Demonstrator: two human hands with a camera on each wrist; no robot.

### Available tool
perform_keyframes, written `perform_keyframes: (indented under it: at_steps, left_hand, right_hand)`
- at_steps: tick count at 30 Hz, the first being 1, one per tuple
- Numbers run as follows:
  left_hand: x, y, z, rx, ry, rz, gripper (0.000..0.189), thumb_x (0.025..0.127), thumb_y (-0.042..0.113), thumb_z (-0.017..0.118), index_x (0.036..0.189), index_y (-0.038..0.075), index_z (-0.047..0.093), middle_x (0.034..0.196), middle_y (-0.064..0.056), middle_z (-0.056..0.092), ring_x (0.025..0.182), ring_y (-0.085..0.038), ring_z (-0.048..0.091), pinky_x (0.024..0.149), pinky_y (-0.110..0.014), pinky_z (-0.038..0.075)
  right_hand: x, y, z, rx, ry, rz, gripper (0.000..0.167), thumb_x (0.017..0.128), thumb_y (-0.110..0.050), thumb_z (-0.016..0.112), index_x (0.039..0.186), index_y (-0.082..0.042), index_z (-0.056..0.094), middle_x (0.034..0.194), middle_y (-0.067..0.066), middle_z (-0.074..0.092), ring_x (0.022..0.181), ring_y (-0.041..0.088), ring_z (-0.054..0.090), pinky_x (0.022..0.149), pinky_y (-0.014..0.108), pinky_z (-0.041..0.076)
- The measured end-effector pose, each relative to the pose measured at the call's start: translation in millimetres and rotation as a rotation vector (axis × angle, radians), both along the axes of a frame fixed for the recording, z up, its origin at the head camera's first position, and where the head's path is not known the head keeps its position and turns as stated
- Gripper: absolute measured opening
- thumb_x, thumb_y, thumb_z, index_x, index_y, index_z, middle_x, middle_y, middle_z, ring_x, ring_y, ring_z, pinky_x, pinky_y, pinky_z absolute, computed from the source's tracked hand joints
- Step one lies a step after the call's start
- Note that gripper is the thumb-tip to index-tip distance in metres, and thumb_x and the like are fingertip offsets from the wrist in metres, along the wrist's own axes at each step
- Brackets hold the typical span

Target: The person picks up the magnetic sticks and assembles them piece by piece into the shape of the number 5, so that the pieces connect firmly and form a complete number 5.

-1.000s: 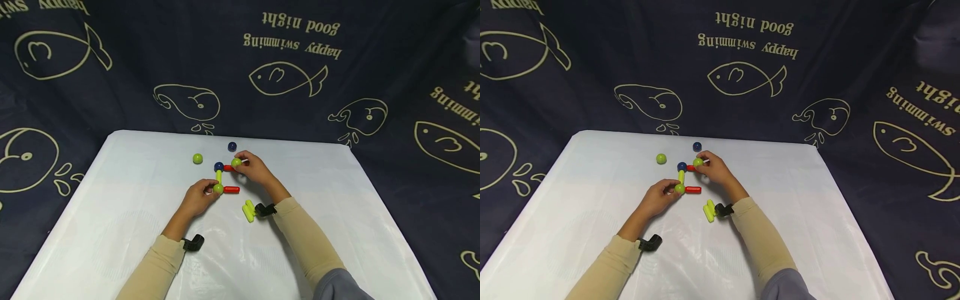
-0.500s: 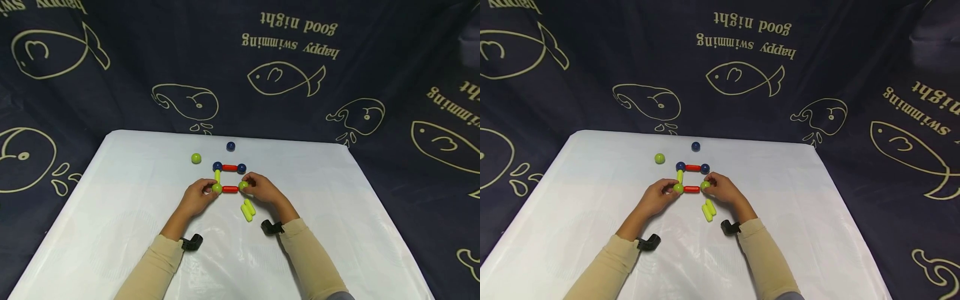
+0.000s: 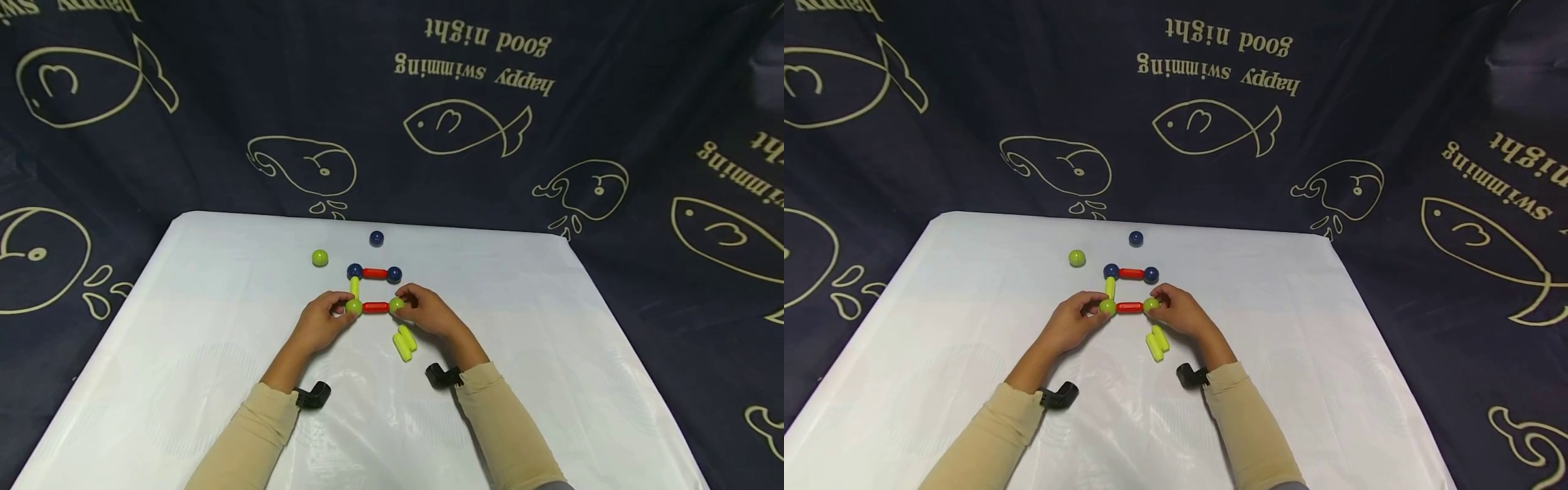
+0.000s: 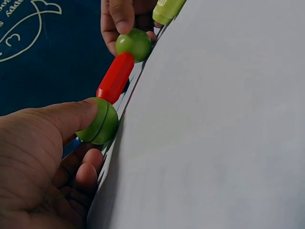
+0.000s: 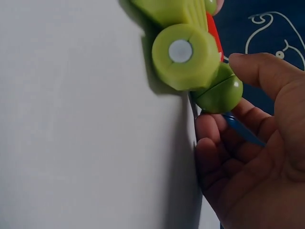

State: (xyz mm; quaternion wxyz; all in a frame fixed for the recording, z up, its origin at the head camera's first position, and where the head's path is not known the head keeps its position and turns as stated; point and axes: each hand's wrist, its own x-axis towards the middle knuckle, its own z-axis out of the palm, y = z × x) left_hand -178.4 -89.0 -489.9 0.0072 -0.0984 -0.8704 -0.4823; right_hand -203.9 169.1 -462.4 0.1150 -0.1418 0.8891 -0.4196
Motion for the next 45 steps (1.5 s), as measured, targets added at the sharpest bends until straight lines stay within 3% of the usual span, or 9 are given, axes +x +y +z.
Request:
perform_keyframes:
  at_steps: [9,14,21,28,38,45]
  left_hand:
    - [0.4,0.7,1.7,-0.005,-0.01,0.0,0.034,0.088,0.015,0.076,0.121,0.009,0.068,0.096,-0.004,0.061,0.088,-0.02,0.055,0.076,-0.035,0.047]
    - [-0.4,-0.5,1.5,-0.013,-0.018,0.001,0.034,0.088,0.016,0.076,0.121,0.009,0.068,0.096,-0.004,0.061,0.087,-0.02,0.055,0.076,-0.035,0.047]
    - [-2.2,-1.9,-1.5,-0.016,-0.033,0.01,0.035,0.088,0.017,0.076,0.122,0.011,0.068,0.095,-0.003,0.06,0.087,-0.02,0.054,0.075,-0.035,0.047]
    - [-1.4,-2.3,-0.7,0.001,-0.013,-0.003,0.034,0.087,0.016,0.076,0.12,0.01,0.069,0.098,-0.004,0.062,0.088,-0.02,0.055,0.076,-0.035,0.046]
    - [-0.5,-1.6,0.0,-0.001,-0.018,-0.004,0.034,0.088,0.015,0.075,0.121,0.009,0.068,0.1,-0.004,0.063,0.089,-0.02,0.056,0.076,-0.035,0.046]
    - [0.2,0.0,1.7,0.003,-0.018,-0.005,0.035,0.088,0.015,0.076,0.122,0.009,0.068,0.101,-0.005,0.064,0.09,-0.02,0.056,0.076,-0.035,0.046]
  right_hand:
    - [22.1,11,7.6,0.041,-0.015,-0.1,0.028,0.089,-0.019,0.073,0.112,-0.007,0.062,0.097,0.003,0.063,0.084,0.017,0.056,0.074,0.032,0.047]
    - [39.7,13,11.0,0.062,-0.043,-0.09,0.024,0.088,-0.017,0.072,0.108,-0.007,0.062,0.089,0.0,0.061,0.076,0.014,0.056,0.066,0.03,0.046]
    - [56.6,4,8.8,0.129,0.013,-0.075,0.02,0.086,-0.014,0.073,0.103,-0.009,0.064,0.084,-0.004,0.057,0.074,0.013,0.051,0.068,0.031,0.043]
    - [71.1,-9,7.1,0.1,0.023,-0.062,0.023,0.084,-0.009,0.073,0.104,-0.007,0.061,0.081,-0.003,0.055,0.071,0.012,0.049,0.067,0.029,0.042]
    - [75.6,-16,5.9,0.101,-0.012,-0.129,0.028,0.079,-0.005,0.07,0.106,-0.007,0.061,0.081,-0.002,0.056,0.071,0.014,0.051,0.066,0.03,0.043]
    - [72.8,-19,3.0,0.122,0.029,-0.141,0.022,0.082,-0.009,0.072,0.103,-0.007,0.063,0.076,-0.002,0.055,0.066,0.013,0.048,0.063,0.03,0.042]
